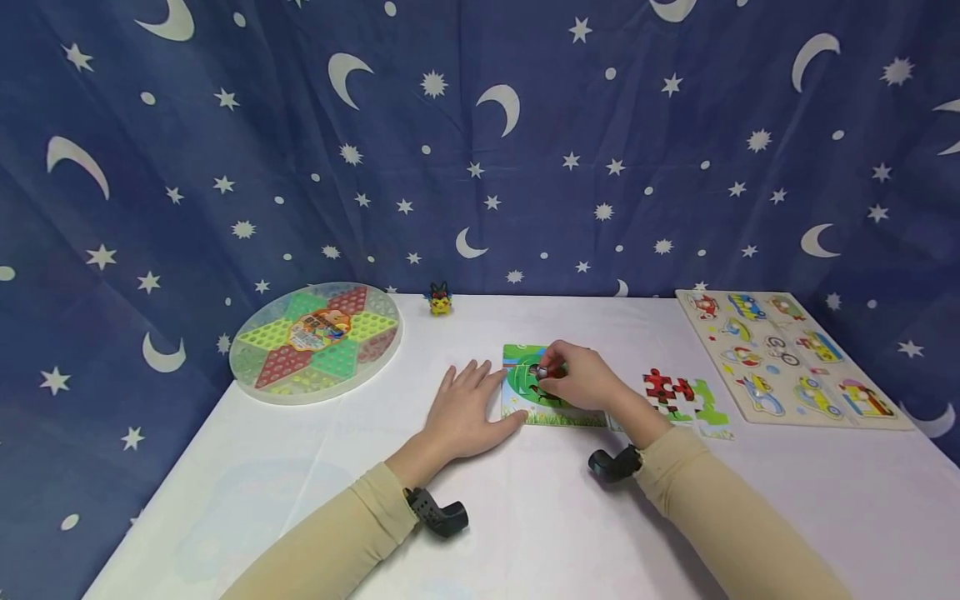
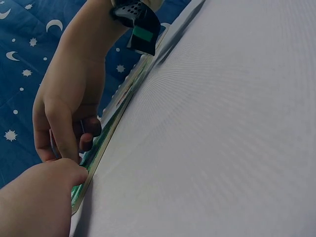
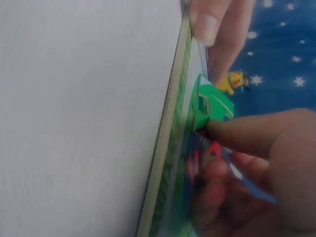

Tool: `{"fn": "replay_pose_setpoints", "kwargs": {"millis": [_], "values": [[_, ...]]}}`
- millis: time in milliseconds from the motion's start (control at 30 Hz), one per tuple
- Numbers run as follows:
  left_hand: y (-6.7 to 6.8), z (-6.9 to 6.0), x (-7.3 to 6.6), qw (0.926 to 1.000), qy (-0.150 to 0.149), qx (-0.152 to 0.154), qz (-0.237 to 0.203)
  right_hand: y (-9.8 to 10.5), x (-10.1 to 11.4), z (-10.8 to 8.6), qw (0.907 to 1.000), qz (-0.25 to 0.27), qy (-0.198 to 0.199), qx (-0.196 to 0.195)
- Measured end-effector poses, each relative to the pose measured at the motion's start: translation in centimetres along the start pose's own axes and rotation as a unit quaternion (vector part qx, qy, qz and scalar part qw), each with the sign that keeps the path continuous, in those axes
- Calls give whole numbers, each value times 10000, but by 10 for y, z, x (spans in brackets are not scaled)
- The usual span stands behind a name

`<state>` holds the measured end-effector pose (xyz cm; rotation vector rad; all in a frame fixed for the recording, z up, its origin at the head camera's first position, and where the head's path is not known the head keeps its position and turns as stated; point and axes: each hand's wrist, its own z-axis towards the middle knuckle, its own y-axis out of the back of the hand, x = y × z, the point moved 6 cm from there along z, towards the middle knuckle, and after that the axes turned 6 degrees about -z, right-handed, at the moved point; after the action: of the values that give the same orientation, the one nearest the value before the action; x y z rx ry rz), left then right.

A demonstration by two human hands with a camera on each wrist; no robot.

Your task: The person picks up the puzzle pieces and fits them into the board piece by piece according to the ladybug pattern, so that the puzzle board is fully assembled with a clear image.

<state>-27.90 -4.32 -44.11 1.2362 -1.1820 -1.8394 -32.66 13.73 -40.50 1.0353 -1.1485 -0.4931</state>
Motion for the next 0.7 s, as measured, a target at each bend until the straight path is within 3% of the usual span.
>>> {"fn": "replay_pose_setpoints", "kwargs": {"millis": [233, 700], "values": [[0, -1, 0, 10000, 7, 4, 20, -8, 9, 2, 10000, 19, 73, -65], [0, -2, 0, 10000, -11, 26, 87, -19, 5, -1, 9992, 332, -154, -158]]}}
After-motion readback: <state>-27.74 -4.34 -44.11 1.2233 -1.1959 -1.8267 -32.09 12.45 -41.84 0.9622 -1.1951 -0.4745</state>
